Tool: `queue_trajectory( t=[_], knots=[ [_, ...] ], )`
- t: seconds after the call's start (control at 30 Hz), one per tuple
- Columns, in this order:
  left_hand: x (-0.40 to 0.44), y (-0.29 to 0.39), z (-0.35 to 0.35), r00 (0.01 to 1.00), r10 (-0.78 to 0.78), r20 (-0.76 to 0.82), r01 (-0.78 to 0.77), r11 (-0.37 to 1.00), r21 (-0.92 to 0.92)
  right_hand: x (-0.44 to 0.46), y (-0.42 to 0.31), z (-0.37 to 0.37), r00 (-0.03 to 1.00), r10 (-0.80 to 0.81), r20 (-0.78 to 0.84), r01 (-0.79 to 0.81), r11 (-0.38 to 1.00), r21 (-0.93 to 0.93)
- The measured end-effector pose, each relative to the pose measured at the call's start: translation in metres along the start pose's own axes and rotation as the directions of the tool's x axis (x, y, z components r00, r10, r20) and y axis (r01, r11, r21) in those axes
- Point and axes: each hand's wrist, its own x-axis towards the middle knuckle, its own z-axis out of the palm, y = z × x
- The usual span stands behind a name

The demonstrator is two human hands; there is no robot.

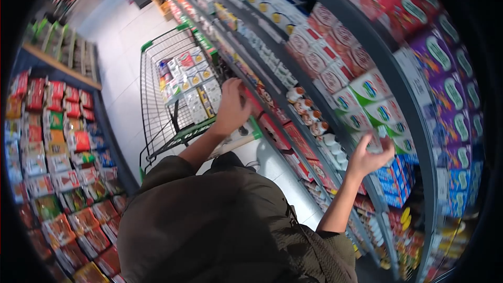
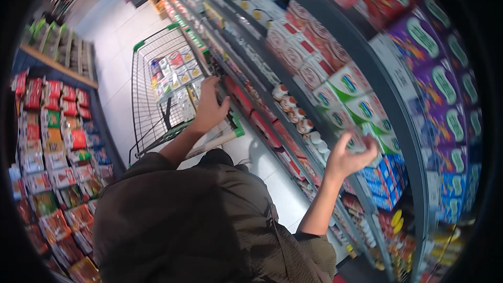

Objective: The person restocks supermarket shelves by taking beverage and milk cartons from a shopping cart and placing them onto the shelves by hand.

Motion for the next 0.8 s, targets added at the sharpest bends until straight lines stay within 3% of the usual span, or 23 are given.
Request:
queue_trajectory(
  t=[0.07,0.1,0.13,0.2,0.3,0.33,0.4,0.53,0.57,0.67,0.8],
  knots=[
    [-0.017,-0.042,-0.026,0.993,-0.115,0.025,0.106,0.968,0.229,-0.012,-0.018,0.003,0.994,-0.107,0.015,0.106,0.992,0.073],
    [-0.026,-0.058,-0.039,0.948,-0.299,0.106,0.258,0.922,0.29,-0.022,-0.028,0.007,0.986,-0.097,0.135,0.074,0.983,0.168],
    [-0.036,-0.073,-0.051,0.863,-0.474,0.176,0.393,0.848,0.356,-0.034,-0.038,0.013,0.962,-0.098,0.253,0.032,0.967,0.253],
    [-0.059,-0.107,-0.067,0.648,-0.678,0.348,0.445,0.707,0.549,-0.053,-0.064,0.031,0.846,-0.241,0.475,0.027,0.91,0.414],
    [-0.093,-0.142,-0.071,0.361,-0.77,0.527,0.522,0.635,0.57,-0.096,-0.088,0.069,0.57,-0.289,0.769,-0.128,0.893,0.431],
    [-0.101,-0.151,-0.066,0.375,-0.774,0.51,0.517,0.631,0.578,-0.109,-0.094,0.082,0.457,-0.267,0.848,-0.175,0.908,0.381],
    [-0.109,-0.164,-0.061,0.408,-0.783,0.469,0.509,0.622,0.595,-0.142,-0.099,0.107,0.409,-0.271,0.871,-0.128,0.928,0.349],
    [-0.084,-0.134,-0.074,0.32,-0.704,0.634,0.455,0.701,0.55,-0.206,-0.106,0.143,0.224,-0.235,0.946,-0.099,0.96,0.262],
    [-0.083,-0.137,-0.073,0.251,-0.729,0.637,0.488,0.663,0.567,-0.217,-0.113,0.148,0.181,-0.215,0.96,-0.106,0.966,0.236],
    [-0.089,-0.142,-0.072,0.243,-0.747,0.619,0.52,0.639,0.567,-0.232,-0.117,0.153,0.227,-0.179,0.957,-0.043,0.98,0.194],
    [-0.091,-0.147,-0.079,0.269,-0.711,0.65,0.564,0.663,0.492,-0.235,-0.113,0.153,0.309,-0.25,0.918,-0.026,0.962,0.271]
  ],
)
